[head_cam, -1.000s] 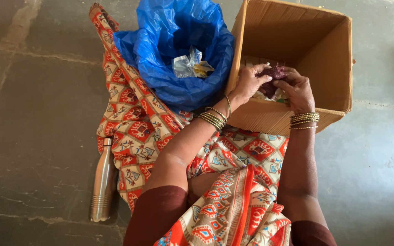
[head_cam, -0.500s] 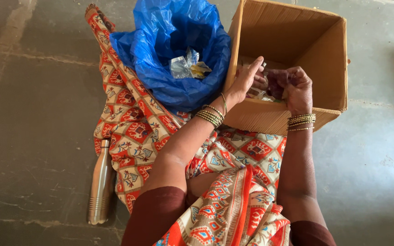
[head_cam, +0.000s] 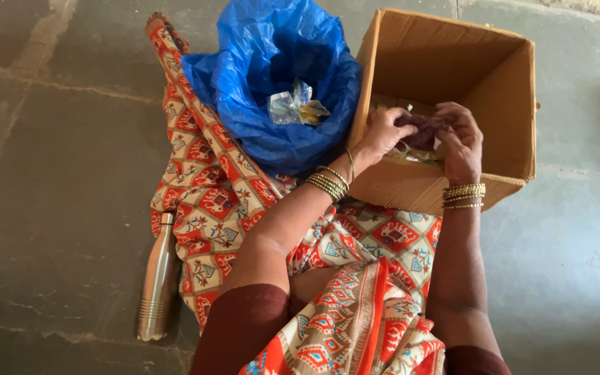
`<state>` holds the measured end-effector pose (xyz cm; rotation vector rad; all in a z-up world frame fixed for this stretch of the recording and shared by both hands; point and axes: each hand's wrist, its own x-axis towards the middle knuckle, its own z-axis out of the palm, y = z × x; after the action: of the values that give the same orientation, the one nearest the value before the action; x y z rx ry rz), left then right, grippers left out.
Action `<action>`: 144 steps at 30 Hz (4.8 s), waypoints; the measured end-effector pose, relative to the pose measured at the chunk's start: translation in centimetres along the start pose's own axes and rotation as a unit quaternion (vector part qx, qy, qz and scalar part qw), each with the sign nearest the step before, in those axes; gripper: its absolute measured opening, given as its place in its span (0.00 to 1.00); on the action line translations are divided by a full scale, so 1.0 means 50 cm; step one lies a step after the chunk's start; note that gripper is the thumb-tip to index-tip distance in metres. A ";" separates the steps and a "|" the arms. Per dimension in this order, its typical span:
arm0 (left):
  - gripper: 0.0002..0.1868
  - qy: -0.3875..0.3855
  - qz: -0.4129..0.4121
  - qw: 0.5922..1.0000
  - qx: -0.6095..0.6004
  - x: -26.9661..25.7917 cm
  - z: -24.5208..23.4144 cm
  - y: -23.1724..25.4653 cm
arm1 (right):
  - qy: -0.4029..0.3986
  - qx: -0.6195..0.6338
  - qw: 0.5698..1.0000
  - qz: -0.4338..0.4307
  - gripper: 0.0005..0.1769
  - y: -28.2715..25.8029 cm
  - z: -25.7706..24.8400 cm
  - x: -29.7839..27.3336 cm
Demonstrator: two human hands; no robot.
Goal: The person sits on the floor and sorts small waste items from a cardboard box into a blue plastic bag. They pick up individual pieces of packaging and wrappers, fold or crumple them, and place them into the bag.
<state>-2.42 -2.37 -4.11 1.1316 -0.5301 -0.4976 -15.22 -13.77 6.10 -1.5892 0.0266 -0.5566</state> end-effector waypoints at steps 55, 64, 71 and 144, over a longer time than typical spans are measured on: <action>0.46 0.062 0.191 0.940 0.276 -0.304 -0.057 0.102 | -0.142 -0.470 0.853 0.176 0.15 -0.020 -0.016 0.032; 0.45 0.044 0.177 0.943 0.279 -0.332 -0.061 0.113 | -0.329 -0.579 0.684 0.298 0.24 0.135 0.049 0.220; 0.46 0.021 0.171 0.940 0.293 -0.345 -0.059 0.125 | -0.379 -0.610 0.543 0.434 0.26 0.340 -0.043 0.194; 0.31 -0.027 0.136 0.845 0.517 -0.066 -0.010 0.156 | 0.087 0.209 0.953 0.204 0.13 0.034 -0.048 0.017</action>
<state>-3.84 2.71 2.52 2.0293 -1.0513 0.0614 -14.82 -16.47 4.75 -1.0764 0.3413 -0.3459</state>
